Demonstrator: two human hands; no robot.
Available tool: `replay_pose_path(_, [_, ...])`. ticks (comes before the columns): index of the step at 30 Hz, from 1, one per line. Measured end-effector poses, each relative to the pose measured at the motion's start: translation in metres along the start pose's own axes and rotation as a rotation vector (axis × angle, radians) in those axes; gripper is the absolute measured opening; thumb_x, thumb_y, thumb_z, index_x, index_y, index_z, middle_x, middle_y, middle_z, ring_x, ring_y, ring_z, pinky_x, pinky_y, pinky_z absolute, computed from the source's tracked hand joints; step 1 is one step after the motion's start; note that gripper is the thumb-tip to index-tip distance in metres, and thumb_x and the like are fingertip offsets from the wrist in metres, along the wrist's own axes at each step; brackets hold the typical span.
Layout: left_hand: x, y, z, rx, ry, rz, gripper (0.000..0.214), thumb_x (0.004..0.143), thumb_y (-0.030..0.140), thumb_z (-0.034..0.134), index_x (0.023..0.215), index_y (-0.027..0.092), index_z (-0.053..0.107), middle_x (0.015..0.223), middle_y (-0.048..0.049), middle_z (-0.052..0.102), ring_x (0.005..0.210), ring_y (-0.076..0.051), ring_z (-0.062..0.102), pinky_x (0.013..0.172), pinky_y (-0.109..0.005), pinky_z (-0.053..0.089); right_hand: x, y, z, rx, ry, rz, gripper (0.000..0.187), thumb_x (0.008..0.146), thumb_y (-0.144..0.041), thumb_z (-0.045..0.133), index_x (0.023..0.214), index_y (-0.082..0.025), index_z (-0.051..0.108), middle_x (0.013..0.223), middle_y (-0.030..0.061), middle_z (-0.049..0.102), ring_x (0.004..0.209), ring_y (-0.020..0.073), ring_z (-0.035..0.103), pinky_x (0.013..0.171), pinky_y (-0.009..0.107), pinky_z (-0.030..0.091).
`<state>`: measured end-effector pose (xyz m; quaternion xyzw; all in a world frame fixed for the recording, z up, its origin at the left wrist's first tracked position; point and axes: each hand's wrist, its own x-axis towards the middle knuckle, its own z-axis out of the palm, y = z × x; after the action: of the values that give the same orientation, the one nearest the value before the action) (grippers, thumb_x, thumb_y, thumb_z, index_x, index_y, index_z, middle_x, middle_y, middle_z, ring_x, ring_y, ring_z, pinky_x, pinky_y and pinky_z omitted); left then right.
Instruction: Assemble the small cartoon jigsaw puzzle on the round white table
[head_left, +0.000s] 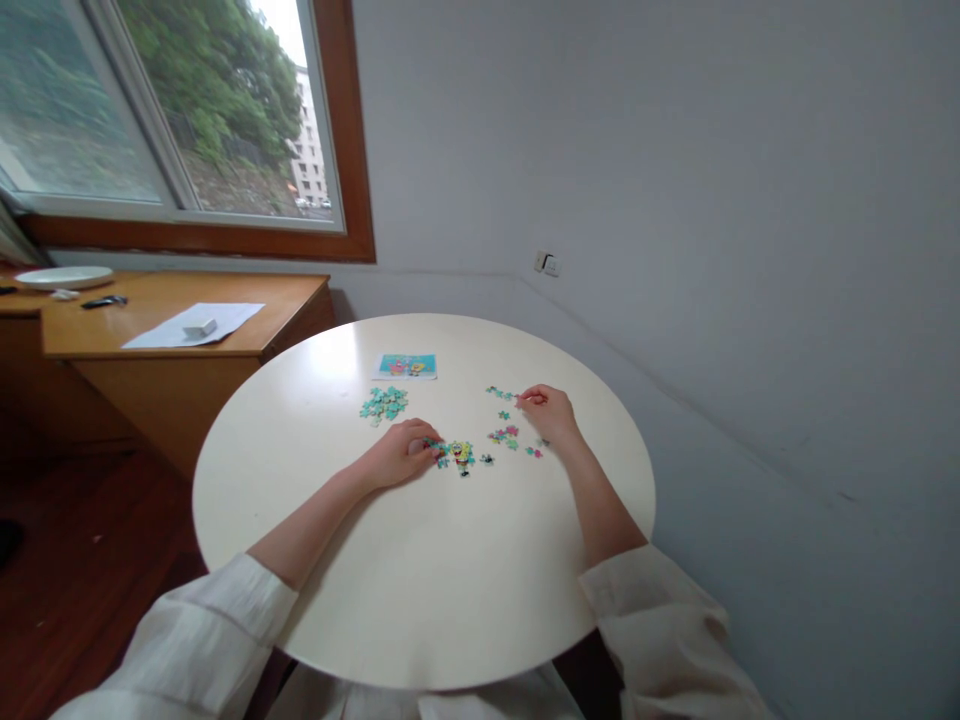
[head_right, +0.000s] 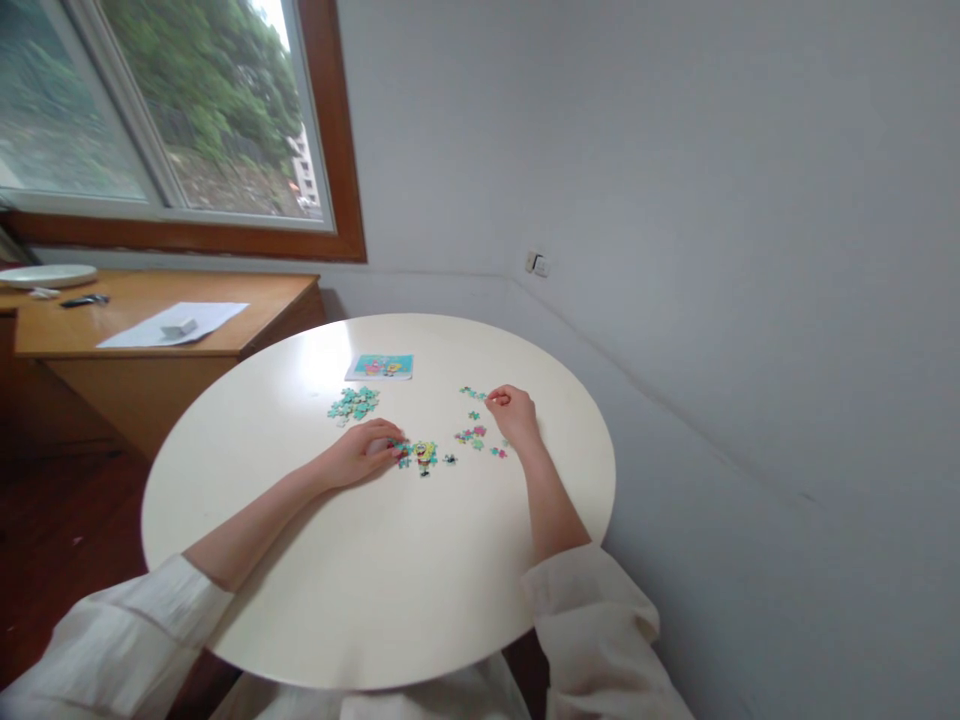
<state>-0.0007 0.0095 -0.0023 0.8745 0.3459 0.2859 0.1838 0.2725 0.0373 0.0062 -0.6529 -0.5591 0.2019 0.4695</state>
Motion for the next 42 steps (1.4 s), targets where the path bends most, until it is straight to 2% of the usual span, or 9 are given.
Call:
replay_pose_path(3, [0.0, -0.001, 0.0, 0.007, 0.003, 0.008, 0.021, 0.079, 0.028, 0.052, 0.091, 0.019, 0.066, 0.094, -0.0075, 0.065, 0.087, -0.018, 0.059, 0.082, -0.028, 0.046, 0.001, 0.003, -0.003, -0.135, 0.004, 0.03, 0.013, 0.066, -0.023, 0.056, 0.073, -0.017, 0.065, 0.066, 0.0031, 0.062, 0.062, 0.0147, 0.055, 0.06, 0.026, 0.042])
replay_pose_path(7, [0.001, 0.0, 0.001, 0.02, 0.006, 0.001, 0.021, 0.079, 0.029, 0.053, 0.09, 0.019, 0.067, 0.093, -0.0073, 0.066, 0.086, -0.018, 0.06, 0.081, -0.029, 0.046, 0.001, 0.006, -0.003, -0.265, -0.069, 0.011, 0.022, 0.073, -0.018, 0.05, 0.083, -0.018, 0.069, 0.085, 0.0069, 0.067, 0.077, 0.0168, 0.059, 0.073, 0.028, 0.043])
replay_pose_path(10, [0.001, 0.001, 0.0, 0.027, -0.003, 0.0, 0.022, 0.079, 0.03, 0.052, 0.09, 0.018, 0.067, 0.093, -0.0071, 0.066, 0.086, -0.018, 0.06, 0.081, -0.029, 0.046, 0.003, 0.011, -0.003, -0.395, -0.043, -0.019, 0.029, 0.078, -0.014, 0.043, 0.09, -0.018, 0.069, 0.099, 0.0064, 0.065, 0.089, 0.0166, 0.058, 0.083, 0.028, 0.041])
replay_pose_path(13, [0.001, 0.003, -0.001, 0.02, -0.015, 0.0, 0.023, 0.08, 0.031, 0.05, 0.089, 0.017, 0.066, 0.093, -0.0071, 0.066, 0.086, -0.017, 0.059, 0.081, -0.028, 0.045, 0.004, 0.013, -0.003, -0.507, -0.003, 0.014, 0.033, 0.079, -0.012, 0.04, 0.094, -0.021, 0.068, 0.106, 0.0044, 0.063, 0.097, 0.017, 0.056, 0.089, 0.029, 0.037])
replay_pose_path(17, [0.001, 0.003, -0.001, 0.012, -0.025, -0.002, 0.024, 0.081, 0.031, 0.049, 0.09, 0.017, 0.066, 0.093, -0.007, 0.066, 0.086, -0.017, 0.059, 0.081, -0.028, 0.045, 0.004, 0.011, -0.004, -0.567, -0.028, 0.05, 0.037, 0.079, -0.01, 0.038, 0.099, -0.023, 0.067, 0.115, 0.0041, 0.059, 0.108, 0.0202, 0.052, 0.094, 0.035, 0.033])
replay_pose_path(27, [0.001, 0.0, 0.0, -0.001, -0.024, -0.004, 0.025, 0.081, 0.032, 0.05, 0.09, 0.017, 0.066, 0.095, -0.0077, 0.066, 0.088, -0.017, 0.058, 0.083, -0.028, 0.045, 0.004, 0.004, -0.003, -0.617, -0.117, 0.084, 0.044, 0.077, -0.008, 0.035, 0.11, -0.022, 0.061, 0.119, 0.0033, 0.059, 0.113, 0.02, 0.05, 0.097, 0.036, 0.032])
replay_pose_path(34, [0.0, -0.003, 0.001, 0.002, -0.018, -0.009, 0.024, 0.08, 0.032, 0.05, 0.091, 0.017, 0.066, 0.097, -0.0078, 0.065, 0.089, -0.017, 0.058, 0.083, -0.028, 0.044, 0.005, 0.006, -0.011, -0.635, -0.084, 0.133, 0.049, 0.076, -0.007, 0.035, 0.117, -0.02, 0.057, 0.122, 0.0057, 0.056, 0.116, 0.021, 0.048, 0.099, 0.037, 0.03])
replay_pose_path(42, [0.0, -0.004, 0.0, 0.002, -0.021, 0.004, 0.023, 0.08, 0.031, 0.05, 0.091, 0.018, 0.066, 0.096, -0.0075, 0.065, 0.088, -0.017, 0.058, 0.083, -0.028, 0.044, 0.007, 0.01, -0.012, -0.717, -0.18, 0.17, 0.048, 0.075, -0.008, 0.034, 0.114, -0.024, 0.058, 0.121, 0.0053, 0.057, 0.115, 0.0228, 0.048, 0.095, 0.039, 0.032])
